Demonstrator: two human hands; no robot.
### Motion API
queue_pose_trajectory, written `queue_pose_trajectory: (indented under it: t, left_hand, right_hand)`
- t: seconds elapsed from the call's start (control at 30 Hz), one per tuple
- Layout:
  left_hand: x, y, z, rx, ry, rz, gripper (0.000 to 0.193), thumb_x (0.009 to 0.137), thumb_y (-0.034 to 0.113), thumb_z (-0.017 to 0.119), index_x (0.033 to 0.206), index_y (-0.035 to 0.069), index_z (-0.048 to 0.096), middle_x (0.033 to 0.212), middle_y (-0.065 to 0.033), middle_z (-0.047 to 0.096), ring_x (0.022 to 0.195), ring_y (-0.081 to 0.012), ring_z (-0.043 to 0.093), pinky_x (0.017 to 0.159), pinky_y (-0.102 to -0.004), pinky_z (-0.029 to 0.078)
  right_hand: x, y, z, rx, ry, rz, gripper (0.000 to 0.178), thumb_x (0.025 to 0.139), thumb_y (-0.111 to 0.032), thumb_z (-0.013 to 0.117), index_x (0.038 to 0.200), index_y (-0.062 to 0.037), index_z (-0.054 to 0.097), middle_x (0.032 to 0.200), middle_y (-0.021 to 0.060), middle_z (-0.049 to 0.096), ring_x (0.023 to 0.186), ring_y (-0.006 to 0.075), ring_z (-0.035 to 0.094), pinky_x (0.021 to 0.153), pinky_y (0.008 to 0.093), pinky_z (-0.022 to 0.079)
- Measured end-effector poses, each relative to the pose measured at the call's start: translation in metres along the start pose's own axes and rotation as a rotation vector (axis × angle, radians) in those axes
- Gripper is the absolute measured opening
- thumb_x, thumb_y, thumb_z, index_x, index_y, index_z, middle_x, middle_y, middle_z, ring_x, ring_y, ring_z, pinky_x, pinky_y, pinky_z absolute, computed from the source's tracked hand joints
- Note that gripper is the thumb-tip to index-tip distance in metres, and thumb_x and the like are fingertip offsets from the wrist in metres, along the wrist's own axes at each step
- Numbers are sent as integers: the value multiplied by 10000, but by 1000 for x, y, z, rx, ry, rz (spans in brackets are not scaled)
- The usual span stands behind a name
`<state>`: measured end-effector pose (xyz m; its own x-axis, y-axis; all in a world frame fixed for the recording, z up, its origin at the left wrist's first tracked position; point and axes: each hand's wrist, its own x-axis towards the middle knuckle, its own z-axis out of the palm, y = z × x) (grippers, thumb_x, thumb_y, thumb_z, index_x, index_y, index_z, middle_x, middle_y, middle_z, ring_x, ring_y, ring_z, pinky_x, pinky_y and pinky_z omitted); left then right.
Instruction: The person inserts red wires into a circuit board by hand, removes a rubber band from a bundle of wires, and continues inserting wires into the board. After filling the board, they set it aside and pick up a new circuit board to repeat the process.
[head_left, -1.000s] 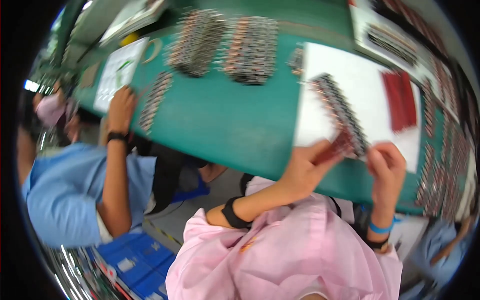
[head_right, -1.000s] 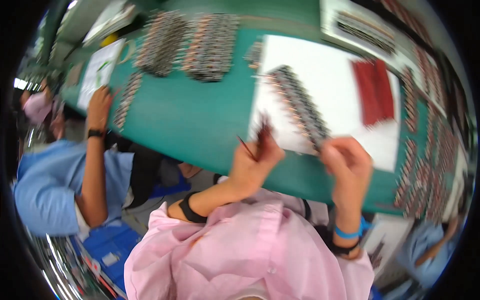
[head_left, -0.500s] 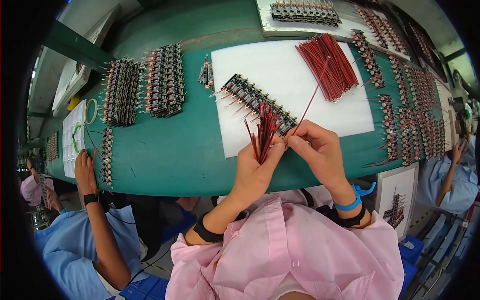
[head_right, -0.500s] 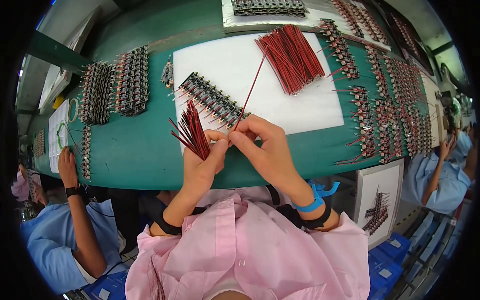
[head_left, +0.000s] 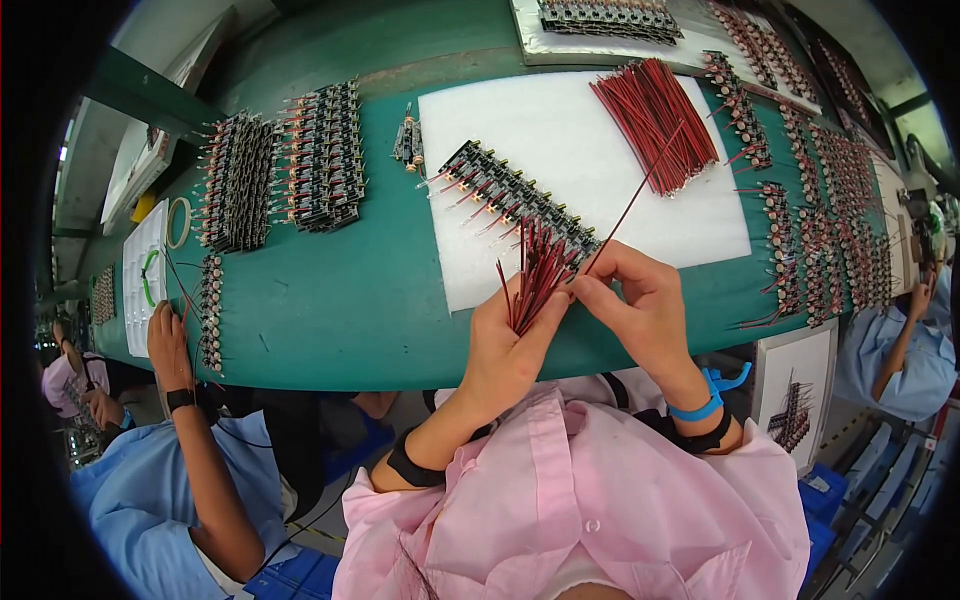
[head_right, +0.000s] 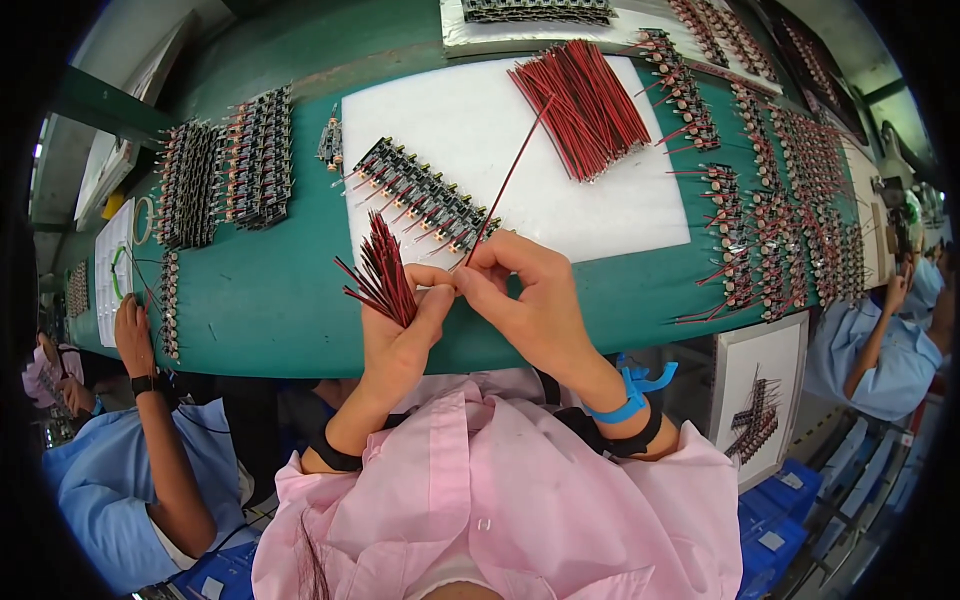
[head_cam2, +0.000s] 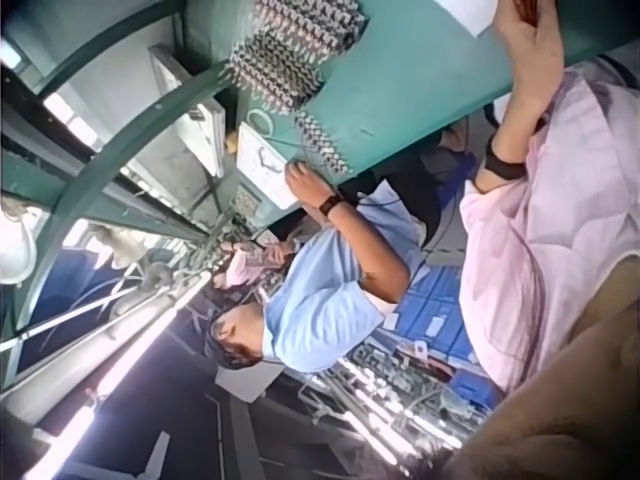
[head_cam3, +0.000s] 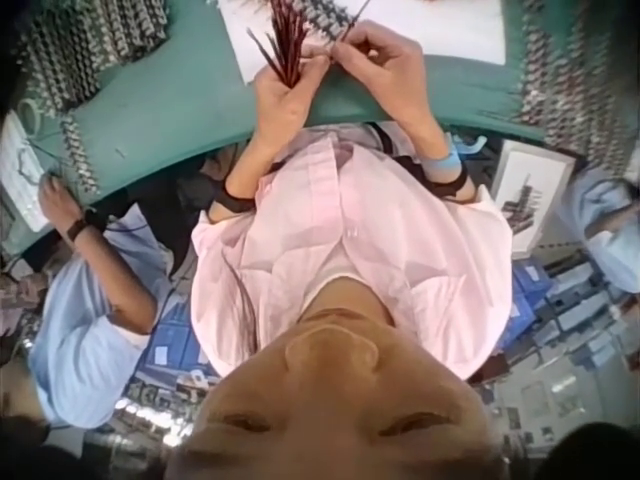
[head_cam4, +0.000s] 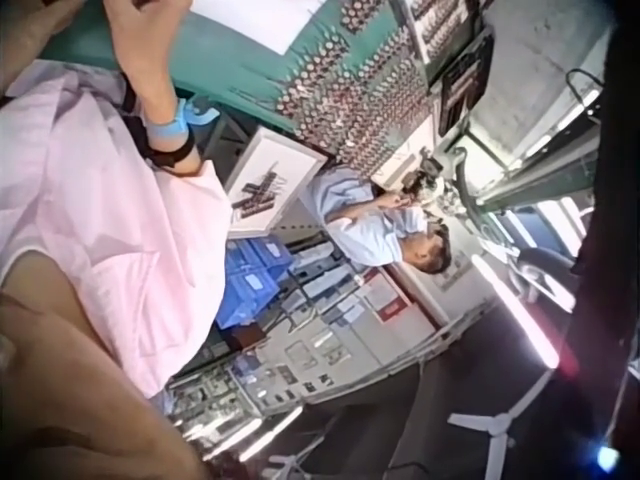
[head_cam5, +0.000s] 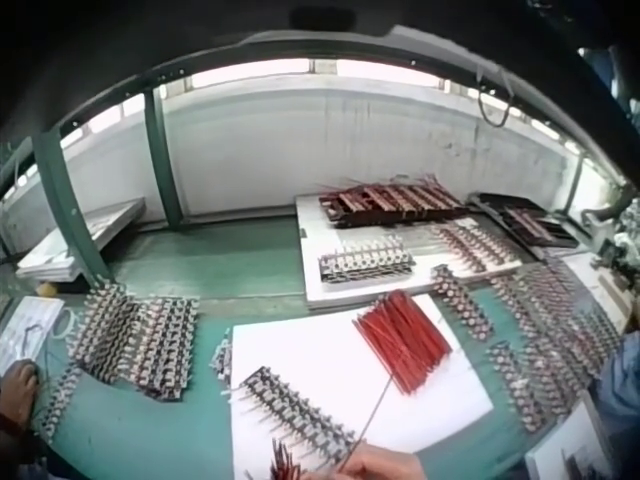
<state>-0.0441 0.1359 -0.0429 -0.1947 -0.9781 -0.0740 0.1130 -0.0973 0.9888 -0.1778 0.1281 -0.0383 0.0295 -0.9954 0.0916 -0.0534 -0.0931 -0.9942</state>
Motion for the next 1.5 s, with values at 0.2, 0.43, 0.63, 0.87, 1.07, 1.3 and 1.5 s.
queue_pose_trajectory:
  t: [0.2,0.43,0.63,0.87,1.07,1.3,1.5]
  left_hand:
    - [-4,1,-3,1,-22,-39,140,790,61,497,893,-29,530,743,-35,568,642,-62,462,583,-191,380]
    - [-2,-6,-4,79,-80,83,98,780,57,498,836,-22,510,665,-10,511,575,-49,415,507,-178,335]
    - [-1,-11,-7,114,-122,87,98,795,70,505,826,-23,516,697,7,506,620,-46,422,538,-172,339]
    - [-1,0,-2,93,-53,31,62,789,30,466,748,-11,486,655,1,488,598,-46,423,515,-182,337]
    - [-9,-23,-17,150,8,82,147,764,31,490,638,20,415,594,-12,452,540,-79,431,473,-203,349]
    - [-8,-21,-10,717,-167,691,298,734,160,578,576,39,357,641,-70,490,551,-222,492,572,-277,410]
    - [8,-17,-1,873,-79,831,340,769,222,531,556,47,334,833,-122,553,868,-311,533,845,-452,293]
  right_hand:
    - [-4,-4,-3,-38,-64,29,39,729,2,549,708,25,527,686,21,520,637,63,439,561,188,339]
    - [-9,-4,-4,-26,-16,-26,76,693,-21,567,676,24,508,603,29,466,529,82,400,483,213,329]
    - [-9,-8,-11,-47,-73,-40,61,688,-6,559,688,30,510,611,41,470,529,91,413,487,216,339]
    - [-5,-14,-12,-236,-139,-33,99,626,51,517,725,44,516,686,35,503,636,98,465,586,207,366]
    - [12,4,-32,-293,27,-52,43,676,10,537,702,27,507,657,35,483,610,98,449,553,201,350]
    - [20,24,-37,-555,55,-164,52,700,-22,548,689,9,508,655,38,470,591,102,429,525,210,340]
    - [16,25,-36,-559,80,-183,63,678,-18,567,685,4,508,656,43,468,595,112,437,521,223,346]
